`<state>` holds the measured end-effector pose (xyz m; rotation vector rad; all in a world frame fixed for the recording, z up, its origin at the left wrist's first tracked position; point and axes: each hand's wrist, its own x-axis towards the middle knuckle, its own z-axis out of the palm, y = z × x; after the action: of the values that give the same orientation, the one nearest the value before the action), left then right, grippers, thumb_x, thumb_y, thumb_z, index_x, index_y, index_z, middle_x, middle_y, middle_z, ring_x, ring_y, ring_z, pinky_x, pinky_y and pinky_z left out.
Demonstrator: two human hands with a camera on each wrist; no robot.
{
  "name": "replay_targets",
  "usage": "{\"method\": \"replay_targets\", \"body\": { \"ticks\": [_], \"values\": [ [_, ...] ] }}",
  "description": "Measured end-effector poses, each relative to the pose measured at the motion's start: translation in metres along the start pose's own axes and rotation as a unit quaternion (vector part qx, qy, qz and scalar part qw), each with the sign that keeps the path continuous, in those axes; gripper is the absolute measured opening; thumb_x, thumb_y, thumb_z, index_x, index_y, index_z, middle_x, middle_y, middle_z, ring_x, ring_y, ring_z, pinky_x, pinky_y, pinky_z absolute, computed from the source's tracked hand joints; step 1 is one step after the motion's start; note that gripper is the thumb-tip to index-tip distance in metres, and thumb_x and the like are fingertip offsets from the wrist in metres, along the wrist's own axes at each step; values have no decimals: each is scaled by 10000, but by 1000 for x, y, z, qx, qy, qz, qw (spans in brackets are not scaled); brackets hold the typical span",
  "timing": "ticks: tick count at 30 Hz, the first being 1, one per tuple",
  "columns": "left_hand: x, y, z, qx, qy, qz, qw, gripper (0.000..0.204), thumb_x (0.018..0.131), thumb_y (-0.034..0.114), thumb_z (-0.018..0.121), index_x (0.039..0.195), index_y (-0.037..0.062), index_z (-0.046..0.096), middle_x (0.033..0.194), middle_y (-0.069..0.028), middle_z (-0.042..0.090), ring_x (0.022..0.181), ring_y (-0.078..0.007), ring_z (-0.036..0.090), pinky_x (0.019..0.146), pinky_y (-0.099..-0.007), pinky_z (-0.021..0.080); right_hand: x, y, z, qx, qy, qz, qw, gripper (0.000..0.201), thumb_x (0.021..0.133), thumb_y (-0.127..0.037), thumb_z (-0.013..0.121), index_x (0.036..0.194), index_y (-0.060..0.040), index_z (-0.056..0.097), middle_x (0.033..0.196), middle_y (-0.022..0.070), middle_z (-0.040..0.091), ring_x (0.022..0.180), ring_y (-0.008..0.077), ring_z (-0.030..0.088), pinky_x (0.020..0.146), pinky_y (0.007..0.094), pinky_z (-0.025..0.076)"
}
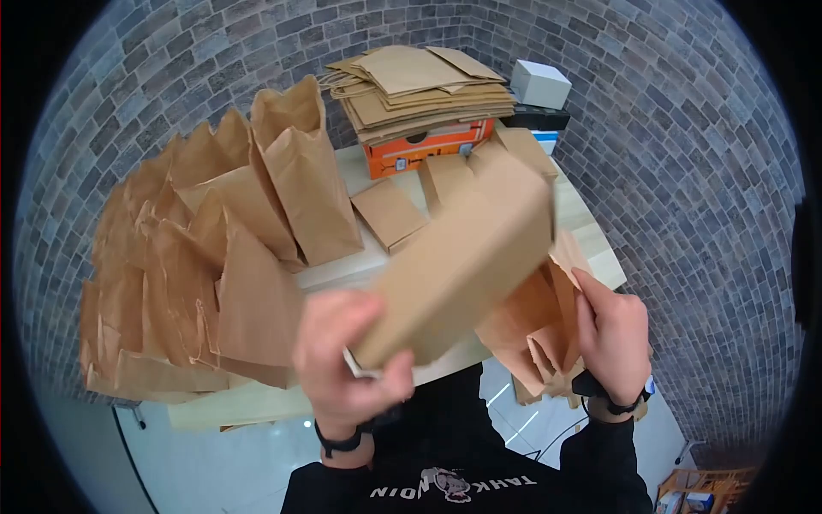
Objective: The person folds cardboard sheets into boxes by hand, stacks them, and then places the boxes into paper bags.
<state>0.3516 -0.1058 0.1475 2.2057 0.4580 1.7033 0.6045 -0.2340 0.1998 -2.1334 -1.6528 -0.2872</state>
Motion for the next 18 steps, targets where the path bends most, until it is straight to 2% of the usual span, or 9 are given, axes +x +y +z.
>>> {"method": "replay_targets", "body": {
  "ticks": [1,3,6,9,13,14,15,17,18],
  "values": [
    [5,14,-2,-25,10,-25,999,551,630,46,782,1162,48,640,955,-121,641,819,-271,634,708,-359,538,1,1,-1,11,23,-12,1000,206,856,-7,597,1045,5,677,613,206,591,561,371,610,524,428,468],
    [1,24,-12,-2,-97,-80,992,535,607,73,819,1118,67,663,958,-110,638,807,-263,633,700,-341,534,4,-3,-6,15,27,-2,1000,202,853,5,596,1031,10,690,613,210,587,557,370,607,526,415,464],
    [-1,20,-10,1,-150,-88,985,494,622,101,833,1088,62,673,959,-94,634,809,-261,629,696,-350,533,5,-9,-10,45,32,16,998,208,843,-1,613,1031,21,699,592,215,566,529,352,602,511,395,451],
    [3,17,10,-22,-144,-71,987,497,629,103,843,1091,28,674,1002,-136,653,840,-279,643,719,-367,532,2,-21,-8,77,17,-4,997,222,837,12,602,1032,18,707,584,213,564,504,345,594,495,388,442],
    [5,20,45,-72,-146,-118,980,493,711,113,825,1162,32,643,1033,-133,660,907,-310,647,788,-394,544,3,-19,-9,99,29,20,994,265,835,25,573,1067,23,702,578,217,543,465,329,562,483,359,420],
    [3,13,44,-85,-112,-115,983,433,759,80,790,1157,25,631,1008,-107,669,850,-251,658,747,-341,544,5,-15,-10,95,38,13,995,269,839,27,566,1074,32,696,586,222,540,452,317,546,479,345,406],
    [1,7,40,-85,-111,-115,984,433,759,80,790,1157,25,631,1008,-107,669,850,-251,658,747,-341,544,7,-11,-12,95,38,11,995,269,839,27,566,1074,32,696,586,222,540,452,317,546,479,345,406],
    [-6,-7,27,-70,-61,-313,945,306,826,101,731,1111,36,641,968,-87,650,699,-203,638,642,-322,524,5,-4,-14,87,37,38,995,263,841,31,560,1066,40,694,599,228,546,449,308,541,477,339,399],
    [-16,-25,27,-98,-38,-348,932,284,833,88,717,1100,28,639,962,-86,652,647,-183,620,619,-309,515,5,-4,-16,91,44,47,994,257,837,35,562,1058,49,692,614,238,550,454,309,546,482,342,403]
  ]
}}
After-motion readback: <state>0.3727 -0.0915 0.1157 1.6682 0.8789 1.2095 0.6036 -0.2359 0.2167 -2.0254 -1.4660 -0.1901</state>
